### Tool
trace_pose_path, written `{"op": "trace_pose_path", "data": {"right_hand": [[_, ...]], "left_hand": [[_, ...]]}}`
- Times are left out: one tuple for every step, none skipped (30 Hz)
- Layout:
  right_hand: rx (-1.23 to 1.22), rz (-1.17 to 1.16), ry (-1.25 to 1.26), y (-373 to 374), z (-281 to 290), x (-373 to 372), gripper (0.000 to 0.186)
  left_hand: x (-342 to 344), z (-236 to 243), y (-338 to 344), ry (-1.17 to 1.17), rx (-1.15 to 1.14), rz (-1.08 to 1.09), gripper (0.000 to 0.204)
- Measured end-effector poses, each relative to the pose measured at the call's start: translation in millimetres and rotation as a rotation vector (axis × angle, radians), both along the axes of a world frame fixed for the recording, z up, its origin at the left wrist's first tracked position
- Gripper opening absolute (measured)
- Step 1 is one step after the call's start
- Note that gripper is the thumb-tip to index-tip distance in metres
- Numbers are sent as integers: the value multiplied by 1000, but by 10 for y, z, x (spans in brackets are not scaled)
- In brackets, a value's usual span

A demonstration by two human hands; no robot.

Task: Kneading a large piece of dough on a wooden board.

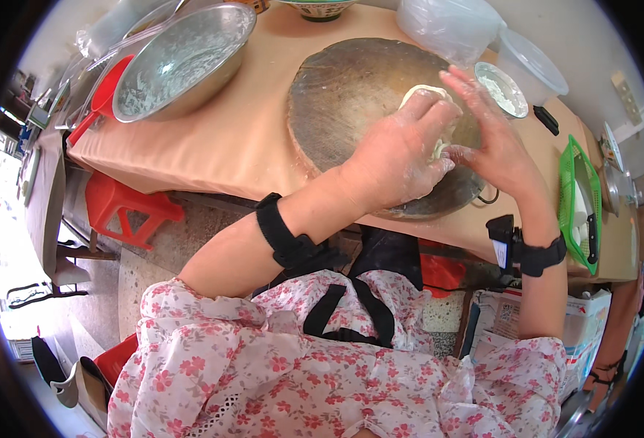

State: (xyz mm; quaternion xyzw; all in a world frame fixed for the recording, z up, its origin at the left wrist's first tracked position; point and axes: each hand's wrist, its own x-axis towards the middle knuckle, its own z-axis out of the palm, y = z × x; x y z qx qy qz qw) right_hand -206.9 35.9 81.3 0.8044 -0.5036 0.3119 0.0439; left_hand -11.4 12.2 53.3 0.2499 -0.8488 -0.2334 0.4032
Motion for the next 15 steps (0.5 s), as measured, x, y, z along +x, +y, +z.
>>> {"op": "trace_pose_path", "data": {"right_hand": [[111,93,-7,-39,-31,-53,60],[221,186,-14,-55,-57,-86,62],[221,184,-15,-53,-65,-65,62],[218,129,-9,-43,-71,-12,58],[214,73,-4,-25,-72,28,54],[214,72,-6,2,-71,57,54],[198,-2,58,47,-57,80,51],[183,-77,122,99,-56,102,48],[63,-100,136,154,-99,152,47],[64,-92,136,231,-95,200,47],[95,-142,161,324,-70,244,48],[125,-205,187,383,-49,254,48],[124,-207,188,394,-47,222,48],[178,-204,69,404,-45,169,49],[234,-205,-51,413,-53,131,49]], "left_hand": [[-4,-48,0,24,-86,-14,69],[16,-94,-1,23,-87,-12,69],[32,-124,-9,37,-155,32,71],[52,-149,-14,52,-222,75,73],[78,-177,4,52,-221,71,73],[130,-210,37,-34,-246,240,75],[181,-231,51,-120,-270,407,77],[232,-228,34,-121,-269,402,77],[313,-196,23,-132,-24,320,78],[383,-188,-8,-142,225,238,79],[436,-194,-63,-157,202,207,78],[457,-169,-116,-156,202,204,78],[474,-125,-162,-176,213,123,77],[478,-83,-180,-196,223,43,76],[452,-46,-176,-197,225,38,76]]}}
